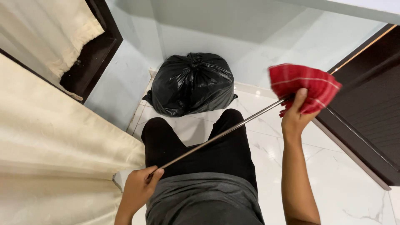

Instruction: Cleaning curtain rods with a cloth and sliding curtain fabric onto the rods.

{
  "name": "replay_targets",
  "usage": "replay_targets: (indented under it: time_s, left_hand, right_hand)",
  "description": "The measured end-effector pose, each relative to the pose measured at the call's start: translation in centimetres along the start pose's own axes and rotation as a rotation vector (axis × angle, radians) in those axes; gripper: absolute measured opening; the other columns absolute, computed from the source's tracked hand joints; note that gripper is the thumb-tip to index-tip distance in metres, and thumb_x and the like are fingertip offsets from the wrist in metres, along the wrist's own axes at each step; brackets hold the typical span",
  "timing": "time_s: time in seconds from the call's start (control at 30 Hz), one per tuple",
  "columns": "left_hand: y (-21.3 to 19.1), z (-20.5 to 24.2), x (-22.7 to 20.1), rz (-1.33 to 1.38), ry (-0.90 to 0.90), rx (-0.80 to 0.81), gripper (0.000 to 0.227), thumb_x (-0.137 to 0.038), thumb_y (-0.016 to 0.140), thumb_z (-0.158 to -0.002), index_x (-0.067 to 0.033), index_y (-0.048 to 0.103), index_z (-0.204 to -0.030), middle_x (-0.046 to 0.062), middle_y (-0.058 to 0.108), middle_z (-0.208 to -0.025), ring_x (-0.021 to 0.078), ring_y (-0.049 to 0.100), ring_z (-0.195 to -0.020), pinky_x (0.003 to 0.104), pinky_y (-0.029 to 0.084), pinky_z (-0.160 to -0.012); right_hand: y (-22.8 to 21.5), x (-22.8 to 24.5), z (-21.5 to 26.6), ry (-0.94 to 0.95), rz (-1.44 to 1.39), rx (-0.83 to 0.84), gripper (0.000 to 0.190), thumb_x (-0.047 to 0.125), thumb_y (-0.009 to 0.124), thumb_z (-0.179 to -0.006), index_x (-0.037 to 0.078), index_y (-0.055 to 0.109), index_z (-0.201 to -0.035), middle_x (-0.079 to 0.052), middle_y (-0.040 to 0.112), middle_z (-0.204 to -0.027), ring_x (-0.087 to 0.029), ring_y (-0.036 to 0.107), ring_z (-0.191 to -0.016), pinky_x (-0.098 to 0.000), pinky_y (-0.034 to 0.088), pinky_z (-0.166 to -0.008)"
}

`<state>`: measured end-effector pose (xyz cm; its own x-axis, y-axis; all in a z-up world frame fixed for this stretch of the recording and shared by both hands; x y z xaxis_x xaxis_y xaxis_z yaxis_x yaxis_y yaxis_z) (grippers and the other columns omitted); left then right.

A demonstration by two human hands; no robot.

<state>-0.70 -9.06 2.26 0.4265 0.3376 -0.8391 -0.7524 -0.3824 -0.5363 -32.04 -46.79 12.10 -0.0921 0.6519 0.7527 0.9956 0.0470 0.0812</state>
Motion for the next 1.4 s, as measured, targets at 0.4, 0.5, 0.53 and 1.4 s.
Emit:
replay_targets:
  time_s: [0.4, 0.5, 0.53, 1.4]
  left_hand:
    - [-0.9, 1.0, -3.9, -0.185, 0.108, -0.289, 0.043, -0.038, 0.069, -0.090, -0.0038, 0.060, -0.065, 0.012, 0.049, -0.045, 0.0315, 0.046, -0.039, 0.042, 0.035, -0.043]
    - [-1.4, 1.9, -2.4, -0.212, 0.104, -0.310, 0.044, -0.038, 0.069, -0.090, -0.0036, 0.059, -0.065, 0.012, 0.049, -0.045, 0.0315, 0.047, -0.039, 0.042, 0.036, -0.043]
    - [-1.5, 1.5, -1.8, -0.249, 0.079, -0.293, 0.047, -0.039, 0.069, -0.092, -0.0023, 0.058, -0.065, 0.013, 0.048, -0.046, 0.0323, 0.046, -0.040, 0.042, 0.036, -0.044]
    - [3.3, -0.4, -6.0, -0.086, 0.159, -0.409, 0.037, -0.034, 0.064, -0.094, -0.0062, 0.064, -0.070, 0.013, 0.056, -0.047, 0.0348, 0.057, -0.042, 0.044, 0.042, -0.043]
  right_hand:
    - [1.1, 3.1, -0.5, -0.425, 0.489, -0.199, 0.019, 0.009, 0.052, -0.111, -0.006, 0.051, -0.122, -0.022, 0.056, -0.125, -0.034, 0.058, -0.115, -0.0493, 0.049, -0.099]
    - [-6.1, -5.3, -2.4, -0.049, 0.004, -0.380, 0.030, 0.024, 0.059, -0.112, -0.004, 0.053, -0.121, -0.017, 0.063, -0.124, -0.024, 0.067, -0.112, -0.0426, 0.058, -0.100]
    - [-8.7, -7.4, -3.0, 0.050, -0.196, -0.525, 0.037, 0.033, 0.063, -0.112, -0.002, 0.054, -0.121, -0.014, 0.067, -0.124, -0.019, 0.073, -0.110, -0.0378, 0.065, -0.100]
    - [12.3, 13.2, 9.0, -0.451, 0.508, 0.380, 0.041, 0.006, 0.066, -0.093, -0.001, 0.063, -0.133, -0.015, 0.060, -0.146, -0.043, 0.052, -0.142, -0.0535, 0.041, -0.119]
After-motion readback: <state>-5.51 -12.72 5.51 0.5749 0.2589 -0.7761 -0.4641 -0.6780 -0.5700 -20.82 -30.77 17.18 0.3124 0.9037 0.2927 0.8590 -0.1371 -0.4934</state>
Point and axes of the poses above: each hand's wrist, its own z-axis away from the middle knuckle, its own y-axis out of the palm, x = y × z, the point moved 6 cm from there along -z, towards the middle knuckle
